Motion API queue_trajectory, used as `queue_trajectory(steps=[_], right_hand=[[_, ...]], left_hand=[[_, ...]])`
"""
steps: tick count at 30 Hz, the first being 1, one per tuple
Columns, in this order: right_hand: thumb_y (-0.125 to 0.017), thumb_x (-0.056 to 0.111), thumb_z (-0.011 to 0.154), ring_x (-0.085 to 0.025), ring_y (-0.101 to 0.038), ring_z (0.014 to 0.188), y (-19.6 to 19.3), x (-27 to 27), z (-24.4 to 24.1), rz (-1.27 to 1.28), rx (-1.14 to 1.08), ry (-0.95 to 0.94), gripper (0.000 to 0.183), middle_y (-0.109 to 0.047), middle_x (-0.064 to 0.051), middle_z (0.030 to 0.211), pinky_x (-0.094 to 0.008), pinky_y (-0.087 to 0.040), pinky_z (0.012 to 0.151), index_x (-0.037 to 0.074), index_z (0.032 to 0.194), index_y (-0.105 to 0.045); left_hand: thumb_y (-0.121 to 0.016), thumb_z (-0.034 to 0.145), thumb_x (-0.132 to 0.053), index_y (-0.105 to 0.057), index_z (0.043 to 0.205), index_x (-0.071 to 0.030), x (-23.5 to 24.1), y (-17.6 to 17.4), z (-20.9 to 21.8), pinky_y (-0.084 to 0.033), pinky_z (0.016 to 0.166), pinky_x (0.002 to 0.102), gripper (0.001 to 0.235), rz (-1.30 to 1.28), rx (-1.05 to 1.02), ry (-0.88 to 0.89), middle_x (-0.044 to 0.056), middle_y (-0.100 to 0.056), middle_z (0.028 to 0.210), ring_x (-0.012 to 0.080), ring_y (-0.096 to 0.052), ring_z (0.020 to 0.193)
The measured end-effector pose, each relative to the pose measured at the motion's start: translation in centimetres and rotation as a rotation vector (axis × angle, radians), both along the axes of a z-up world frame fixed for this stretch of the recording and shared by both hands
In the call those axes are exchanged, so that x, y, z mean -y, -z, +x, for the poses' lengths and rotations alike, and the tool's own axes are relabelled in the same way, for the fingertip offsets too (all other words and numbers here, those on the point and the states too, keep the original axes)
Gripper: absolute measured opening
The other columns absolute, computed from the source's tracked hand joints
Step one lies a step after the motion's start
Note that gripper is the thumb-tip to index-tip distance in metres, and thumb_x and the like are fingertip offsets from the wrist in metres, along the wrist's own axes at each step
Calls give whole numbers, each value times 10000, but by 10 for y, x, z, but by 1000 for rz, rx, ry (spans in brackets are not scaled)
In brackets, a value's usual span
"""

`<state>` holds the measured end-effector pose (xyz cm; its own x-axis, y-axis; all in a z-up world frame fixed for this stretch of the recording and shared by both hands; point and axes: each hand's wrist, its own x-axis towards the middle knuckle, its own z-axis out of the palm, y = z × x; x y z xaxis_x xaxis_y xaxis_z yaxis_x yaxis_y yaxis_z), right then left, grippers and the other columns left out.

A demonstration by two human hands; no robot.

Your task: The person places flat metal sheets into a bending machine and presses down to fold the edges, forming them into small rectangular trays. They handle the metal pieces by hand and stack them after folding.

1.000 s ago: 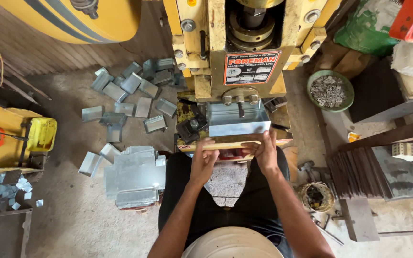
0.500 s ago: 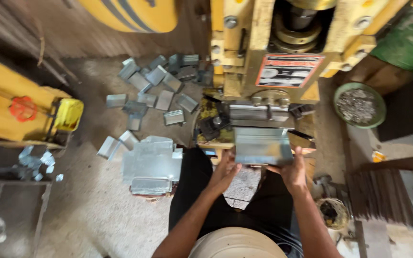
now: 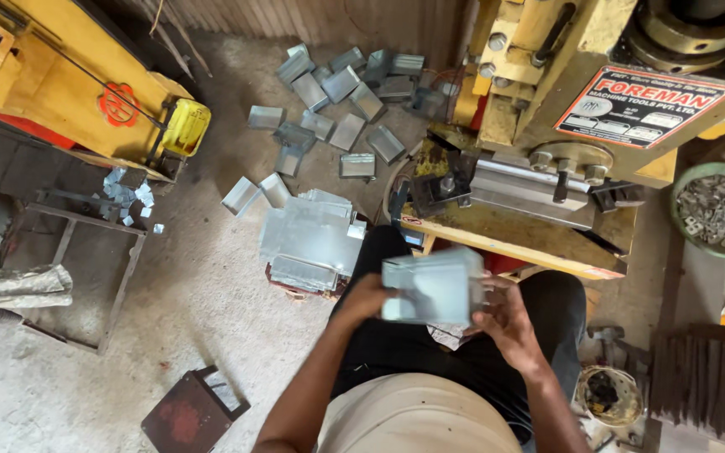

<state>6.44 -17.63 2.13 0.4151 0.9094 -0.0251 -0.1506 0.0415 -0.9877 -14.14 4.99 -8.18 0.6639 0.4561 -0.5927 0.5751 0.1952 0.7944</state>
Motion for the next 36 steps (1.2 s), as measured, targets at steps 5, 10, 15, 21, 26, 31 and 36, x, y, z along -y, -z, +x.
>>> queue_trajectory(steps=[5,10,15,21,26,31,36], right_hand=[[-588,160,1009,-274,-765,911,-4,-7,2,21,-118,-77,344,-759,-196,1087,-393,-661,717,-26,1298,-570],[-557,127,1018,-250,-760,909,3,1,4,-6,-57,-16,301,-771,-175,1071,-380,-637,744,-25,1275,-593],[-556,126,1034,-232,-749,911,16,19,5,-65,-53,44,268,-773,-172,1061,-368,-627,776,-23,1250,-608],[-590,149,1015,-205,-741,918,33,34,6,-156,-54,77,283,-772,-151,1053,-356,-619,797,-26,1234,-623],[-609,152,1010,-202,-736,906,37,23,6,-148,-61,99,280,-770,-140,1035,-349,-606,792,-27,1225,-632],[-610,151,1017,-195,-734,915,32,9,3,-124,-57,50,266,-763,-132,1033,-344,-608,800,-25,1214,-637],[-598,175,1018,-197,-753,912,28,6,6,-116,-10,30,264,-766,-120,1020,-353,-635,798,-1,1209,-645]], left_hand=[[-582,942,-301,-716,1174,-21,-79,-16,-12,-445,462,343,388,-171,189,-401,51,-538,645,195,-519,511],[-654,893,-250,-395,1485,-58,-145,3,9,-562,828,386,675,1,529,-615,159,-610,1394,314,-713,1093],[-839,801,-211,-285,1604,-209,-139,53,8,-471,1124,519,975,923,-346,327,132,-344,1611,387,-390,1468],[-921,728,-389,-55,1641,-358,-96,78,-18,-371,1083,701,1259,914,-878,748,44,3,1736,382,-135,1565],[-843,825,-356,-41,1629,-341,-97,92,-26,-433,968,759,1136,1251,-689,759,-46,-101,1708,399,-284,1471],[-878,787,-247,-112,1702,-192,-115,89,-11,-470,1040,669,1195,1243,-679,792,-23,-315,1660,294,-423,1421],[-952,673,-299,-146,1647,-87,-142,31,3,-472,1098,541,1282,972,-677,712,115,-331,1623,367,-409,1387]])
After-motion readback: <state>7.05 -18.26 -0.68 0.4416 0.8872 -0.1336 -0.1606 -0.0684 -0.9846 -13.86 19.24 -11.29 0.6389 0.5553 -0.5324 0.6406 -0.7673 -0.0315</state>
